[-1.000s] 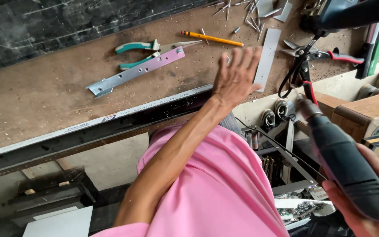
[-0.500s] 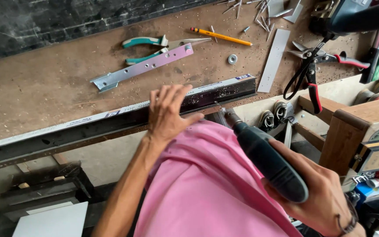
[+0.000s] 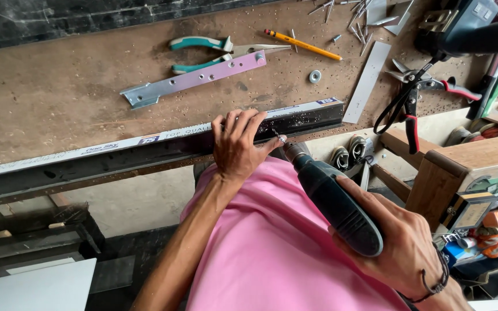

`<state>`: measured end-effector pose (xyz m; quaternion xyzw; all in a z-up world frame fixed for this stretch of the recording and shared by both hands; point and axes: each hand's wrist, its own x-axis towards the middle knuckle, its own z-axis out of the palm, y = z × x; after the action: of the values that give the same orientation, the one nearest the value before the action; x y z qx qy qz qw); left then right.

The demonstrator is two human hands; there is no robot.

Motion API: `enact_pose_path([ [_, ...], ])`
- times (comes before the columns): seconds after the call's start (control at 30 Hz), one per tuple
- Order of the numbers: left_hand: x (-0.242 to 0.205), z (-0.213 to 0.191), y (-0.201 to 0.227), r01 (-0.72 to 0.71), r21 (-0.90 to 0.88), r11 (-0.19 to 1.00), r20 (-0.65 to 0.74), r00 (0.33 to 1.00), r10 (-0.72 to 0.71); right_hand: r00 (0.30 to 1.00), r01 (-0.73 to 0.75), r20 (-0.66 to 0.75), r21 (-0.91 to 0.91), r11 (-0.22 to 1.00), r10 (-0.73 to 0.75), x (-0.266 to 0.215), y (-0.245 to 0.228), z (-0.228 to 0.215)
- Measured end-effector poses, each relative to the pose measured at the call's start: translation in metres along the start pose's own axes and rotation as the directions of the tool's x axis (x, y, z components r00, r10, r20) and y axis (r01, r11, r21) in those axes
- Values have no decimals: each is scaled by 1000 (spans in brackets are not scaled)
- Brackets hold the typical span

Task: The person uses a cordless drill to create holes in a long, dark metal bar resting on a workbench. They hold the bar steady with one hand while operating the drill with the other, moving along the bar to drill multiple holes. The person also briefly positions a metal bracket over the bar.

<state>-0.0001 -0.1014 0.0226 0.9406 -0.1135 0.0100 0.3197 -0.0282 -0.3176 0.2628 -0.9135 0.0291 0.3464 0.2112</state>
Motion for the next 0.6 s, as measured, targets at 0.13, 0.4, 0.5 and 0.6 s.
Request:
enact_pose_path([
  [0.13, 1, 1, 0, 5, 1, 1000, -19, 1000, -5, 1000, -4, -3, -1, 1000, 4, 2, -1, 0],
  [0.4, 1, 0, 0, -3, -2, 1000, -21, 1000, 3, 1000, -17, 8, -29, 999, 17, 2, -3, 0],
  [0.5, 0, 0, -1, 0, -2, 1000, -12, 1000, 0, 1000, -17, 12, -35, 999, 18, 3, -4, -1],
  [0.6, -3, -6, -6, -2, -9, 1000, 8, 1000, 2, 1000, -17, 6, -31, 999, 17, 5, -7, -1],
])
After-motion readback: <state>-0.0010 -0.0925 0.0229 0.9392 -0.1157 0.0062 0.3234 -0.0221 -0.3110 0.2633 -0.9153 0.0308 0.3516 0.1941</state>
